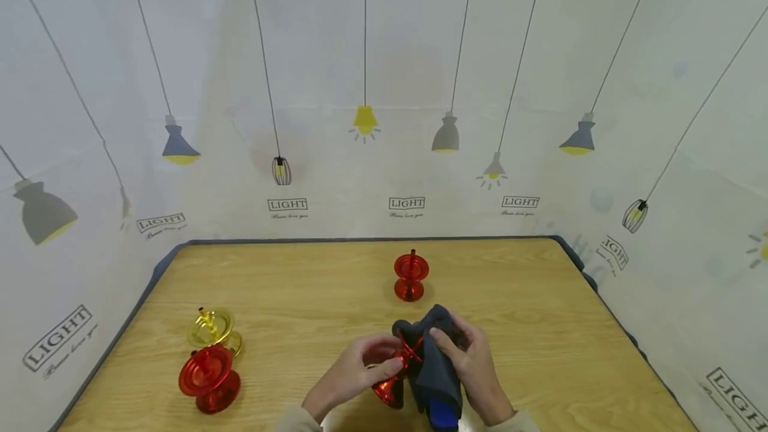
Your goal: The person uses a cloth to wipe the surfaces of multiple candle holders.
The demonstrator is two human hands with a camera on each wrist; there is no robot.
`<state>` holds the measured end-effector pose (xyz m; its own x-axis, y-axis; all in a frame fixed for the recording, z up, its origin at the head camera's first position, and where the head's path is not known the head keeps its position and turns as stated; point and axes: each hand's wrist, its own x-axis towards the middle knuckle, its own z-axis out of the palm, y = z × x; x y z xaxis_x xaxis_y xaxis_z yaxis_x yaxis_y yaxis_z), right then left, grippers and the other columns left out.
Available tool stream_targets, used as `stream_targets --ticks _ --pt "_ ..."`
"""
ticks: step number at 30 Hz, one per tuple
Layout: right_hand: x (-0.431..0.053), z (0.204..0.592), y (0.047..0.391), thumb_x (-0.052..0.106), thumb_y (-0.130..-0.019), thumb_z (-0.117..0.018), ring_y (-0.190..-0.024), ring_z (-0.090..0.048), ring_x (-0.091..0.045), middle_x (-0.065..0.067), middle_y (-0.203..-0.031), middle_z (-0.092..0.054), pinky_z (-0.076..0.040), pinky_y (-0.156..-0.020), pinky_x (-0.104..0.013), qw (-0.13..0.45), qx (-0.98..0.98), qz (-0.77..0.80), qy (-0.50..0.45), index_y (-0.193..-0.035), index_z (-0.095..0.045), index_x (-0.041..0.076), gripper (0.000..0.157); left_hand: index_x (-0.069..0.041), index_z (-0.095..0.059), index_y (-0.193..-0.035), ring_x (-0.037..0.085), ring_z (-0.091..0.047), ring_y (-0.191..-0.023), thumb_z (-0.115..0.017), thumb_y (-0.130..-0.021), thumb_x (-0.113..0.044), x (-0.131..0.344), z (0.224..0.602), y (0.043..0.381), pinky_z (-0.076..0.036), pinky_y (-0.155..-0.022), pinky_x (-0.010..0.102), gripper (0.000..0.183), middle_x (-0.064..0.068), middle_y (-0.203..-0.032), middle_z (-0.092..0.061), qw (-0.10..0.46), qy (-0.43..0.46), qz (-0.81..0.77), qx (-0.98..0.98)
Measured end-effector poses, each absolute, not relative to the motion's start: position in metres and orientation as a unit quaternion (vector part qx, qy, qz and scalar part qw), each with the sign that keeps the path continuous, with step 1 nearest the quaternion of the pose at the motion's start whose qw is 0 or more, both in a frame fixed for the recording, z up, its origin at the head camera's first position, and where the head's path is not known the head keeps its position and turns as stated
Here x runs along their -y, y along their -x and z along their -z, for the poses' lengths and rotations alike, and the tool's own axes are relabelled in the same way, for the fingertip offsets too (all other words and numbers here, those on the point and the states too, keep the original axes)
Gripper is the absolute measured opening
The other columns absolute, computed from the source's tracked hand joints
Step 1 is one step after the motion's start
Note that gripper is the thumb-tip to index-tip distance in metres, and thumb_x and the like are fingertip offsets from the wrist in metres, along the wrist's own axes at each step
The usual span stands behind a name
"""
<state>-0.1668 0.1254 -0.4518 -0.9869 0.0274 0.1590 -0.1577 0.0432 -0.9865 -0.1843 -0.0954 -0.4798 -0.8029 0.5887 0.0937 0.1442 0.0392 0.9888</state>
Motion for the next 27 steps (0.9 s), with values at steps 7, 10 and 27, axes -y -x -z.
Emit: stream_targets --ticks 7,10,27 --pt "-0.115 0.451 0.171 0.005 -0.091 -0.074 -0.08 -0.066 -0.005 -0.019 -0.101 -0.072 -0.055 -0.072 -0.02 0.121 0.736 -0.666 -0.002 -0.12 -0.067 -0.009 0.033 -0.01 -0.069 -0.114 0.009 -0.069 -0.089 -0.084 -0.082 -0.01 0.078 0.486 0.177 -0.058 -0.077 0.023 0.035 0.007 -0.103 -0.075 -0.062 -0.252 -0.553 -0.792" --pt "-0.111 0.451 0.172 0.006 -0.09 -0.074 -0.078 -0.066 -0.005 -0.019 -0.098 -0.072 -0.055 -0.072 -0.02 0.127 0.737 -0.664 0.009 -0.118 -0.068 -0.009 0.032 -0.008 -0.069 -0.111 0.008 -0.068 -0.084 -0.082 -0.08 -0.003 0.074 0.488 0.176 -0.058 -0.071 0.021 0.034 0.007 -0.099 -0.075 -0.103 -0.24 -0.535 -0.803" --pt "-0.118 0.452 0.172 0.003 -0.092 -0.07 -0.088 -0.069 -0.011 -0.013 -0.107 -0.074 -0.056 -0.076 -0.023 0.043 0.716 -0.696 -0.02 -0.125 -0.065 -0.01 0.036 0.018 -0.055 -0.129 0.001 -0.065 -0.093 -0.054 -0.104 -0.025 0.097 0.49 0.188 -0.053 -0.085 0.019 0.05 -0.007 -0.103 -0.07 0.269 -0.244 -0.698 -0.617"
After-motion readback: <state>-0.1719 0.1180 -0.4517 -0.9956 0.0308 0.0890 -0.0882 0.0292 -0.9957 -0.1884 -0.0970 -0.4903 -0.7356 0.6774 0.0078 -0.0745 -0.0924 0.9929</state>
